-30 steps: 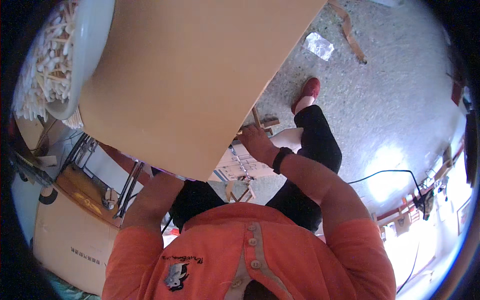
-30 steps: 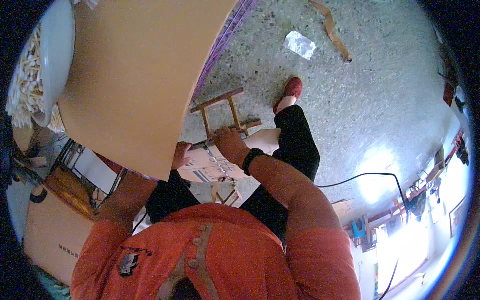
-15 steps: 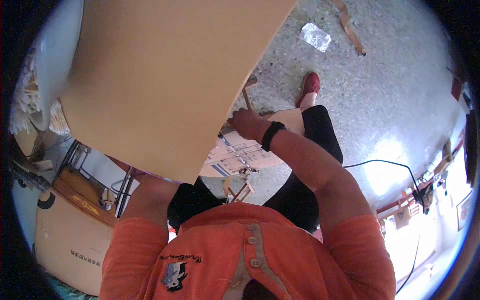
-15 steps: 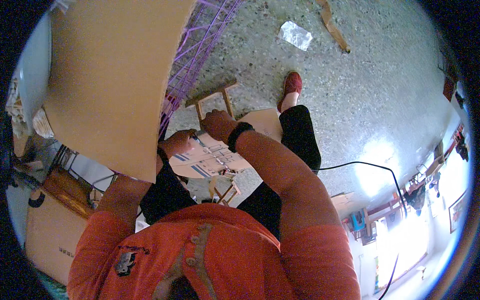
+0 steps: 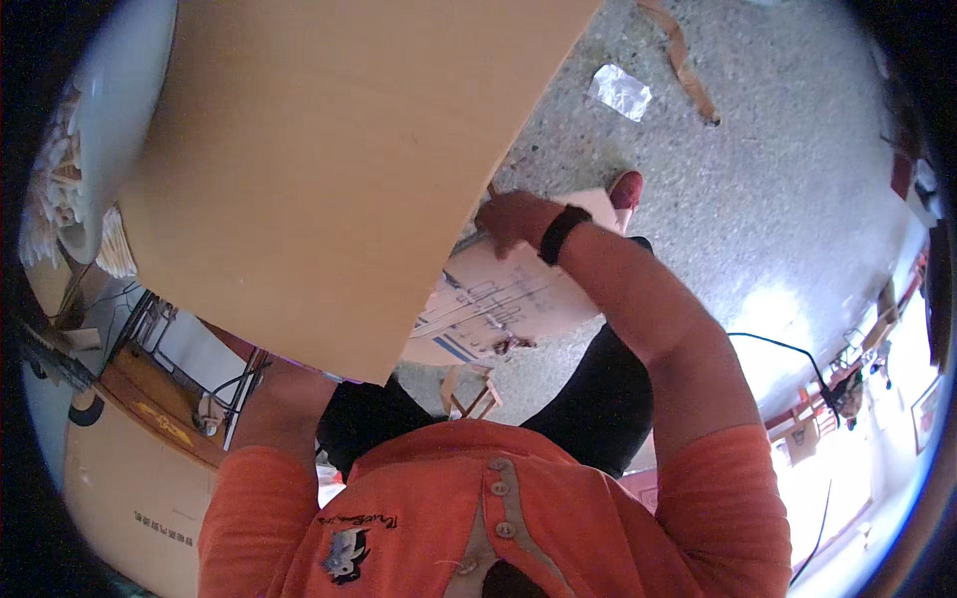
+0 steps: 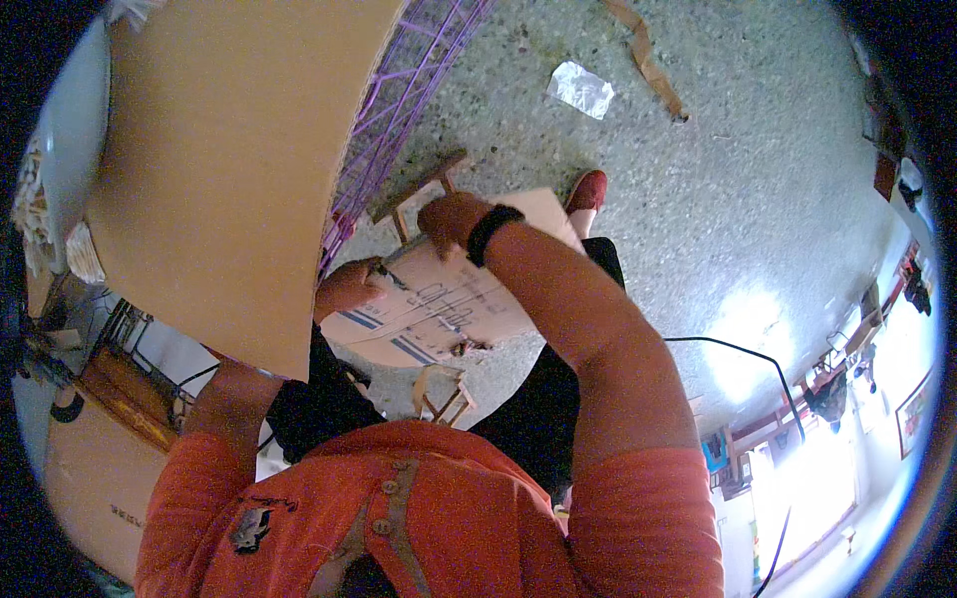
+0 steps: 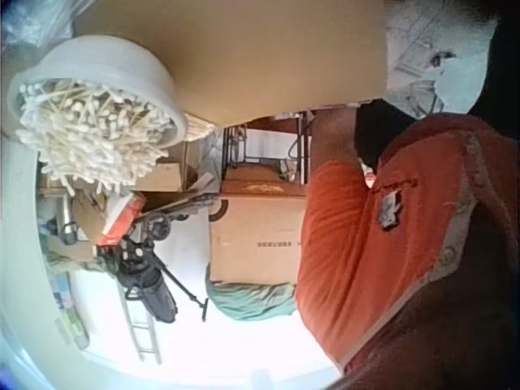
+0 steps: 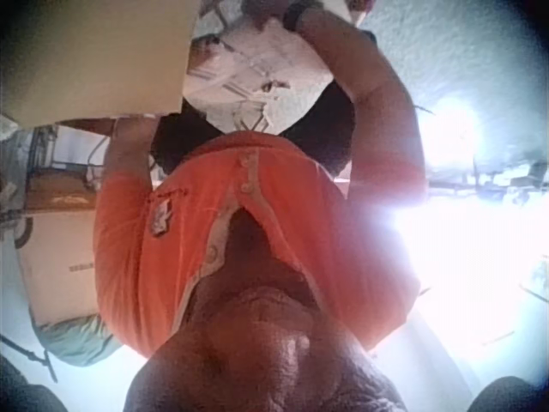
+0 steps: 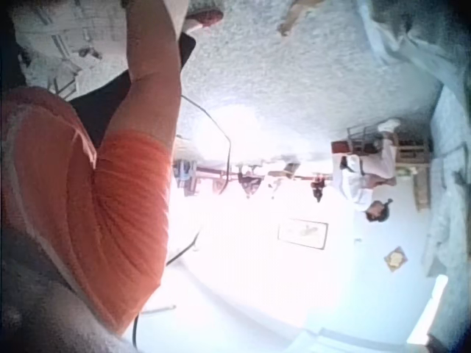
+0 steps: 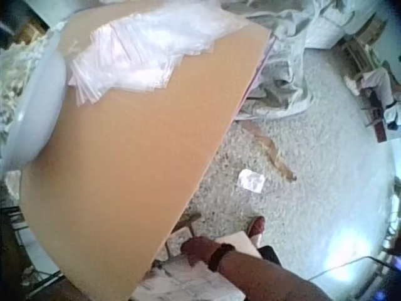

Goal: Counting cotton swabs and packing them into small plastic bags.

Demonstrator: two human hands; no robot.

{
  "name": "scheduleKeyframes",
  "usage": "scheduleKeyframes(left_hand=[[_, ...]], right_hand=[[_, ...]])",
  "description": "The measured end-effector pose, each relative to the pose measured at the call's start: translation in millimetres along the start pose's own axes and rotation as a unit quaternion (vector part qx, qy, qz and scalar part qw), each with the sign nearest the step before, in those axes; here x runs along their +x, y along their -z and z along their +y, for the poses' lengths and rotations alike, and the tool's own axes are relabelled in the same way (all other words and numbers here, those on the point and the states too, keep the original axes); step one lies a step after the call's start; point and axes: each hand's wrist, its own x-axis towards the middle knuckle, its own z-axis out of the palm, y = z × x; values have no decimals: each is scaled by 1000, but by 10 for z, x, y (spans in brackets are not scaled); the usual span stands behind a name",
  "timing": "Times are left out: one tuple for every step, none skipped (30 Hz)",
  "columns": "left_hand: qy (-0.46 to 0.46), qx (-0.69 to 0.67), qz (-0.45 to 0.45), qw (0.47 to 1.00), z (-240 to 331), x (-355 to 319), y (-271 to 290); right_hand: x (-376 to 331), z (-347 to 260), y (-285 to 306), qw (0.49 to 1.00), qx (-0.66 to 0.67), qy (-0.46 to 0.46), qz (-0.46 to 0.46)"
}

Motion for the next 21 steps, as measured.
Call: scheduleKeyframes(left_hand=[[6,-23,36,999,144,20,83],[12,-46,71,996,302,42,157],[9,-44,75,996,386,58,204],[-17,-58,109,992,475,78,249],[-43,-73,141,986,565,98,295],[-46,-73,142,986,590,103,283],[-43,-43,186,981,624,92,254],[-41,-14,229,973,660,94,234],[-45,-14,228,973,675,117,221],[-47,-5,244,969,632,115,195],[-49,5,260,964,583,113,181],[-54,4,254,966,621,107,212],[-33,-50,224,973,592,73,261],[-12,-104,192,976,571,35,290],[-11,-103,190,976,530,-7,298],[-11,-90,204,975,460,-27,282],[-12,-77,220,972,397,-31,269],[-20,-66,232,970,417,13,242],[-30,-70,222,972,508,79,196],[-33,-81,254,963,561,77,157],[-36,-92,286,953,609,65,135]], right_hand=[[-66,57,177,1000,-2,-2,1],[-159,138,360,1000,-19,-15,-11],[-237,195,512,999,-39,-28,-20],[-259,294,541,998,-43,-32,-17],[-316,379,563,999,-15,-40,-2],[-366,403,587,999,14,-46,11],[-416,415,594,999,13,-49,12],[-476,423,578,998,3,-53,45],[-543,424,543,995,-8,-57,78],[-604,383,488,995,-7,-59,79],[-674,330,409,963,-31,-38,266],[-781,278,291,896,-54,-20,440],[-829,166,217,900,-56,-21,432],[-882,40,138,873,43,-23,486],[-979,-98,54,828,145,-23,541],[-1042,-242,-146,853,209,-78,473],[-1054,-351,-416,866,270,-132,400],[-999,-320,-851,920,186,-110,326],[-975,-255,-1317,961,101,-91,242],[-978,-294,-1615,959,144,-119,214],[-1004,-331,-1819,954,185,-146,186]])
